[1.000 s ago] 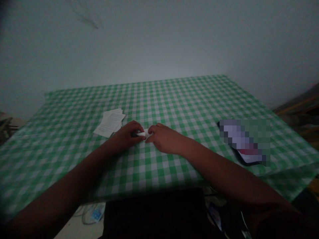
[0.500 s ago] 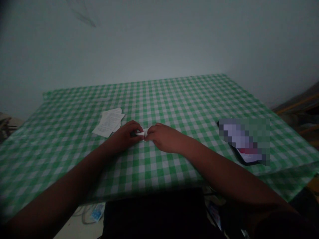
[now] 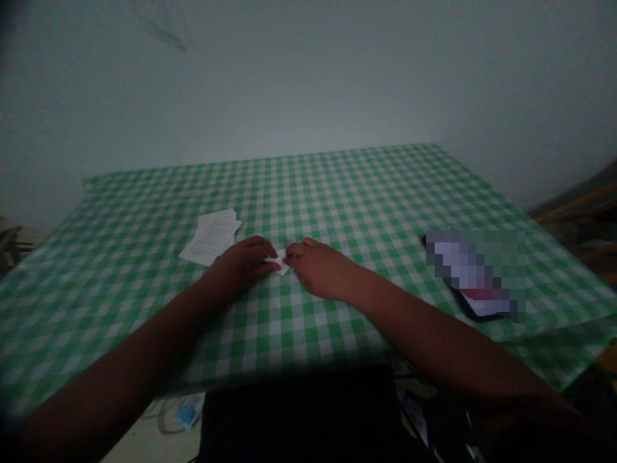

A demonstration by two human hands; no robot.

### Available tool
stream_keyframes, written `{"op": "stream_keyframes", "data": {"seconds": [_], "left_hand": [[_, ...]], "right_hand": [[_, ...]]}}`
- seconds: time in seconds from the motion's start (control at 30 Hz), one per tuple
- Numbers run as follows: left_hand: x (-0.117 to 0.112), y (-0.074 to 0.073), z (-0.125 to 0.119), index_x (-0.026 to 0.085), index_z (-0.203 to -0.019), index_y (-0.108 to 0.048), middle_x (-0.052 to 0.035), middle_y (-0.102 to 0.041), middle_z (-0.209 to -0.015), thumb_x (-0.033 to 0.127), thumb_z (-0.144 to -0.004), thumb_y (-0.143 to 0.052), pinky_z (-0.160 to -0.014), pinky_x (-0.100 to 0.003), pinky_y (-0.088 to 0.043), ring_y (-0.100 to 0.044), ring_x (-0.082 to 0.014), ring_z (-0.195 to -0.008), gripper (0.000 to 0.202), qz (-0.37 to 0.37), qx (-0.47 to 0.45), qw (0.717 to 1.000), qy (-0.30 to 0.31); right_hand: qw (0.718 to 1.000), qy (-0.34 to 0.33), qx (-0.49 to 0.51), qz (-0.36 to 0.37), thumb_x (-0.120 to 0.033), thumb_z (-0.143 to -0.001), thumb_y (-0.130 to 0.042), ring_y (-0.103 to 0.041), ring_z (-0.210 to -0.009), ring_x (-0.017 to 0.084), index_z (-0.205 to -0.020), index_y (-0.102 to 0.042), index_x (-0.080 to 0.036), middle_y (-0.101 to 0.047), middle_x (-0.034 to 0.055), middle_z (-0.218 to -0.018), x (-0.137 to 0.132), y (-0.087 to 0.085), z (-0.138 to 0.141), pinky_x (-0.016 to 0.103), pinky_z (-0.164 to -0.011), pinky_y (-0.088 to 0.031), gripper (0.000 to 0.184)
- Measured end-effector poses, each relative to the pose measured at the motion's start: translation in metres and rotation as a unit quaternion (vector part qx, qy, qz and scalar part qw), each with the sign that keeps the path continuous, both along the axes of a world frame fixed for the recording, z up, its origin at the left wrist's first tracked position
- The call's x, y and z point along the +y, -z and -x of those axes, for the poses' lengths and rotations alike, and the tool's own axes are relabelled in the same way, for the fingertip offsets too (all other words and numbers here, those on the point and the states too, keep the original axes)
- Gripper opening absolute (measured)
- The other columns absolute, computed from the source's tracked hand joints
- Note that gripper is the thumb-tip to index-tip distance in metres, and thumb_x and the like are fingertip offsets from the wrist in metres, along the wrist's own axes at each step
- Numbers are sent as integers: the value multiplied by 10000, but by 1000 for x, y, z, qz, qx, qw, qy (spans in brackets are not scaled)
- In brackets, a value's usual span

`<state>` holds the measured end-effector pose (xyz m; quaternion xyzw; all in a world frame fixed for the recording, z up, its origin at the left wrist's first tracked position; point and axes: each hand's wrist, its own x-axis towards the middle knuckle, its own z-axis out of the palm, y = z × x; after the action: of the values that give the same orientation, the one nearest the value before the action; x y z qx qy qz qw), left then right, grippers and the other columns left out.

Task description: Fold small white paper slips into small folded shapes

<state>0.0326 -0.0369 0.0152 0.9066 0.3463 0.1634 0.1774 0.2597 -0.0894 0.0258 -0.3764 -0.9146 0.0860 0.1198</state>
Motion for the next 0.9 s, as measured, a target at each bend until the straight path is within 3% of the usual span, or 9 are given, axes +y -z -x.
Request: {"op": "stream_keyframes", "data": {"seconds": [0.27,0.43,0.9], "left_hand": [[-6,-3,3,199,-1071,-730,-73,-650,-1169,338,-964,-565,-996,-383,-493,-601,-220,-1095,240,-44,81,995,25],[-5,-3,6,211,-1156,-712,-75,-635,-1211,338,-953,-581,-1019,-395,-484,-584,-228,-1139,274,-25,68,997,34],[-5,-3,5,216,-1148,-713,-86,-625,-1211,317,-944,-585,-1025,-415,-473,-576,-235,-1139,262,-12,66,997,29]], "right_hand": [[1000,-2,-20,-15,-133,-936,-457,-549,-1052,243,-1307,-611,-116,-622,127,-1240,-1,0,-2,412,-978,-453,403],[1000,-1,-11,-9,-147,-931,-479,-549,-1067,247,-1304,-615,-114,-618,132,-1252,-1,0,-2,408,-978,-444,398],[1000,-2,-16,-23,-147,-932,-472,-525,-1057,253,-1317,-599,-118,-609,132,-1269,1,3,-1,418,-972,-441,407]]}}
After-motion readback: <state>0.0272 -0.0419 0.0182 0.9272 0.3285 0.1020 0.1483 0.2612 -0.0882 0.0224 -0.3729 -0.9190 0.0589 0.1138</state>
